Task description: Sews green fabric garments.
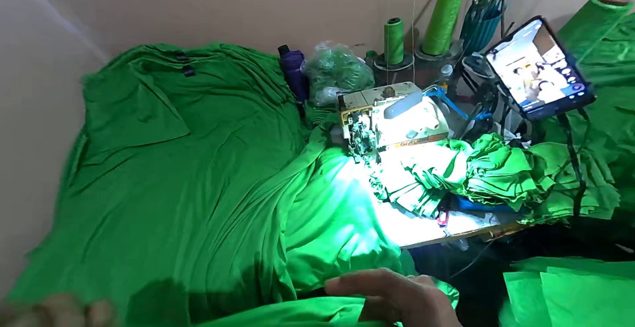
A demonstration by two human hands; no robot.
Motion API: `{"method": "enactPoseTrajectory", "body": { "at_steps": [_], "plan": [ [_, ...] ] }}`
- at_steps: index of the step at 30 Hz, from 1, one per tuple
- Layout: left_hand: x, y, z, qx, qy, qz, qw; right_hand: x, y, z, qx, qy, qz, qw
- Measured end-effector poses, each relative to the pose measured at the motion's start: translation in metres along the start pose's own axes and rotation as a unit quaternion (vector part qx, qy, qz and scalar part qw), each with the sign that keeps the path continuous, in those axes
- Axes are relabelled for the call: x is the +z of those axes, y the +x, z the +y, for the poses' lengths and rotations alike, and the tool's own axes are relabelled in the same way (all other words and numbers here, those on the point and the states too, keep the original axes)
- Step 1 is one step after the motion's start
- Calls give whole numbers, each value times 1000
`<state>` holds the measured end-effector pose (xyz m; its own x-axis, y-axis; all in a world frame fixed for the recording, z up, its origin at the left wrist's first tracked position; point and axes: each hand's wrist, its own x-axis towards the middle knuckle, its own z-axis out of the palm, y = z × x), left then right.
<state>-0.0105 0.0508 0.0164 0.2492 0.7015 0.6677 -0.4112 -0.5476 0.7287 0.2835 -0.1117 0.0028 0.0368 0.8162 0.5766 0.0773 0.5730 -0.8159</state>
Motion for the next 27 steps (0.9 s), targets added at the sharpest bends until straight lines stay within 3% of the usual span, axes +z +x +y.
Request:
{"method": "enactPoseTrajectory", "body": {
  "at_steps": [1, 2, 4, 5, 7, 10, 13, 17, 19, 21, 24, 27],
  "plan": [
    [-17, 22, -8, 1, 60, -120, 991, -5, -4, 11, 24, 0, -9, 1000],
    [-2, 40, -17, 23, 133, -139, 981, -11, -6, 28, 35, 16, -19, 999],
    [80, 67, -50, 76, 286, -62, 953, -24, -8, 69, 55, 87, -34, 994],
    [113, 79, -73, 70, 317, -74, 943, -29, -7, 86, 80, 129, -28, 988],
    [151, 92, -133, 42, 338, -120, 933, -36, -1, 107, 158, 171, 43, 972],
    [172, 94, -200, -29, 370, -155, 916, -40, 14, 137, 266, 110, 187, 939],
    [182, 92, -205, -115, 405, -181, 889, -41, 15, 157, 261, 25, 253, 931],
    [185, 91, -202, -128, 411, -164, 888, -36, 6, 165, 178, -21, 293, 939],
    [182, 90, -211, -96, 405, -158, 895, -35, 4, 169, 148, -70, 309, 937],
    [182, 89, -220, -80, 398, -146, 902, -37, 3, 169, 188, -98, 308, 927],
    [194, 91, -212, -183, 415, -130, 881, -40, 2, 171, 238, -93, 300, 919],
    [190, 89, -222, -171, 441, -137, 870, -43, 2, 174, 216, -76, 297, 927]
  ]
}}
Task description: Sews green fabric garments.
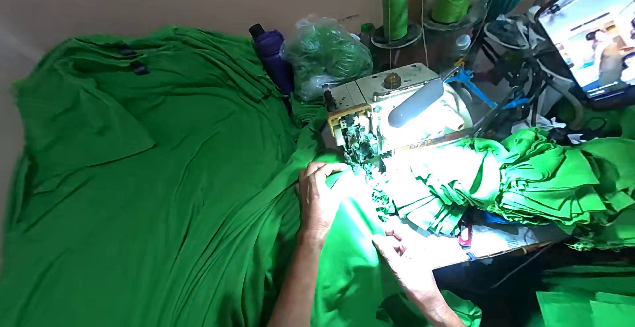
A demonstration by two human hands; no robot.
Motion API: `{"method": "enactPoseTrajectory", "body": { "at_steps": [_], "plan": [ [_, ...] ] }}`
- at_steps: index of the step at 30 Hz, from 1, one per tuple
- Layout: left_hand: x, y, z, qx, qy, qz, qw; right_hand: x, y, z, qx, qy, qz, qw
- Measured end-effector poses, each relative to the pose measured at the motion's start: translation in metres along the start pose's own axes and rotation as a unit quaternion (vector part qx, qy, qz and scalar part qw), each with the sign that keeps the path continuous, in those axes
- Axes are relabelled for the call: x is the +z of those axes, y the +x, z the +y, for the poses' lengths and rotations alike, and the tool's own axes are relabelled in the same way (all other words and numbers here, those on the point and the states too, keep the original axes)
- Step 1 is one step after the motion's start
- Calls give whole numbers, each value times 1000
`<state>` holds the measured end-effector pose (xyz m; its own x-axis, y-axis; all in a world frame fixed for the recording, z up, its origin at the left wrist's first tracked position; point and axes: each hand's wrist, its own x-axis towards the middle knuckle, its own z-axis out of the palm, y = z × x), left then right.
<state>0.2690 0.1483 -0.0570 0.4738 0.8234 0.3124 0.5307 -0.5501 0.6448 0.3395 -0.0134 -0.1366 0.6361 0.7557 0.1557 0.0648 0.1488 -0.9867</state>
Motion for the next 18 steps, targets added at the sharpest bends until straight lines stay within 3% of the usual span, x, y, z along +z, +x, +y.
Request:
{"method": "enactPoseTrajectory", "body": {
  "at_steps": [9, 12, 15, 18],
  "plan": [
    [16, -28, 4, 36, 107, 116, 987, -19, -20, 7, -106, -132, 43, 985],
    [13, -15, 9, 3, 127, 71, 989, -17, -4, 4, -137, -114, 45, 983],
    [9, 5, 14, -47, 127, 2, 991, -12, 11, -2, -94, -81, 33, 992],
    [10, 21, 5, -15, 115, -2, 993, -8, 19, -3, -46, -66, 21, 997]
  ]
}}
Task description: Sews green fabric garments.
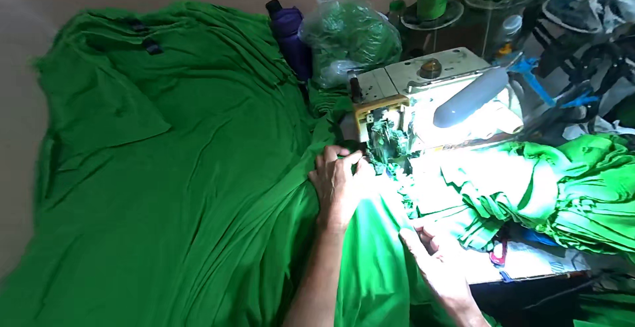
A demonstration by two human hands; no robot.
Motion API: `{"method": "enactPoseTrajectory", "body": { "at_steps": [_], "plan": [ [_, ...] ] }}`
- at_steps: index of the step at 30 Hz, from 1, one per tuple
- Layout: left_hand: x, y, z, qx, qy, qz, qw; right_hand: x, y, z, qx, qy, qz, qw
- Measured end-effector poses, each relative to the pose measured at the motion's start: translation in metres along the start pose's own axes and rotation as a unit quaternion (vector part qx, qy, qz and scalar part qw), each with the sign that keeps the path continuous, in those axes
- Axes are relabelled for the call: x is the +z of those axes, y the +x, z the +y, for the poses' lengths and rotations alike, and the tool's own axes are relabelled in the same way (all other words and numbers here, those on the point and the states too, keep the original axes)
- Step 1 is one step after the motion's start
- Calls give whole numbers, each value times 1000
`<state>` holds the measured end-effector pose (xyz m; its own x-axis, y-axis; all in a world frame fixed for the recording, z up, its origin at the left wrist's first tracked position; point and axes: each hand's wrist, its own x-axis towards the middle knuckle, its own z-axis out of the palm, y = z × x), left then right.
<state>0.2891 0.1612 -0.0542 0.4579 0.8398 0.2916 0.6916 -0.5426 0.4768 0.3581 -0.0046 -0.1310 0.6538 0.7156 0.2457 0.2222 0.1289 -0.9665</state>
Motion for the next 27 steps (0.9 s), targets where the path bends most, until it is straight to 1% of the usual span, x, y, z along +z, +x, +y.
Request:
{"method": "enactPoseTrajectory", "body": {
  "at_steps": [3, 5, 6, 7, 9, 11, 12, 13, 14, 15, 16, 17, 18, 19, 20, 22, 23, 24, 25, 26, 27],
  "plan": [
    [-4, 28, -14, 22, -15, -46, 999, 3, 16, -7, 20, -20, -32, 999],
    [-8, 43, -24, 22, -12, -47, 999, 6, 28, -16, 13, -62, -61, 996],
    [-10, 40, -26, 25, -6, -34, 999, 6, 31, -20, 11, -77, -72, 994],
    [-12, 29, -29, 35, -15, -13, 999, 4, 31, -23, 7, -84, -81, 993],
    [-20, -15, -35, 78, -53, 61, 994, -4, 23, -24, -6, -96, -103, 990],
    [-35, -86, -51, 132, -80, 176, 972, -19, 5, -17, -12, -112, -143, 983],
    [-45, -126, -64, 138, -95, 239, 956, -29, -5, -13, -2, -111, -170, 979],
    [-54, -167, -79, 111, -119, 291, 943, -40, -14, -9, 21, -91, -198, 976],
    [-61, -205, -94, 51, -153, 335, 928, -50, -23, -6, 57, -55, -221, 972],
    [-63, -236, -108, -35, -200, 379, 903, -59, -31, -5, 108, -13, -231, 967],
    [-61, -259, -120, -148, -255, 408, 864, -67, -37, -4, 163, 31, -234, 958],
    [-58, -275, -133, -267, -308, 403, 819, -74, -41, -2, 204, 64, -228, 950],
    [-50, -292, -145, -352, -364, 365, 781, -79, -44, 0, 224, 93, -223, 944],
    [-40, -309, -150, -390, -413, 301, 766, -84, -46, 1, 229, 124, -225, 939],
    [-29, -324, -145, -393, -442, 218, 776, -87, -47, 3, 227, 154, -227, 935],
    [-21, -342, -124, -352, -452, 28, 819, -92, -50, 4, 204, 215, -247, 922],
    [-29, -343, -116, -314, -446, -75, 835, -95, -51, 4, 187, 237, -263, 916],
    [-46, -339, -112, -272, -424, -160, 849, -99, -51, 5, 163, 250, -288, 910],
    [-69, -336, -113, -215, -392, -197, 873, -105, -51, 6, 135, 257, -318, 903],
    [-100, -333, -118, -180, -351, -180, 901, -112, -49, 7, 103, 259, -349, 894],
    [-135, -329, -127, -174, -304, -126, 928, -117, -48, 9, 75, 257, -372, 889]
  ]
}}
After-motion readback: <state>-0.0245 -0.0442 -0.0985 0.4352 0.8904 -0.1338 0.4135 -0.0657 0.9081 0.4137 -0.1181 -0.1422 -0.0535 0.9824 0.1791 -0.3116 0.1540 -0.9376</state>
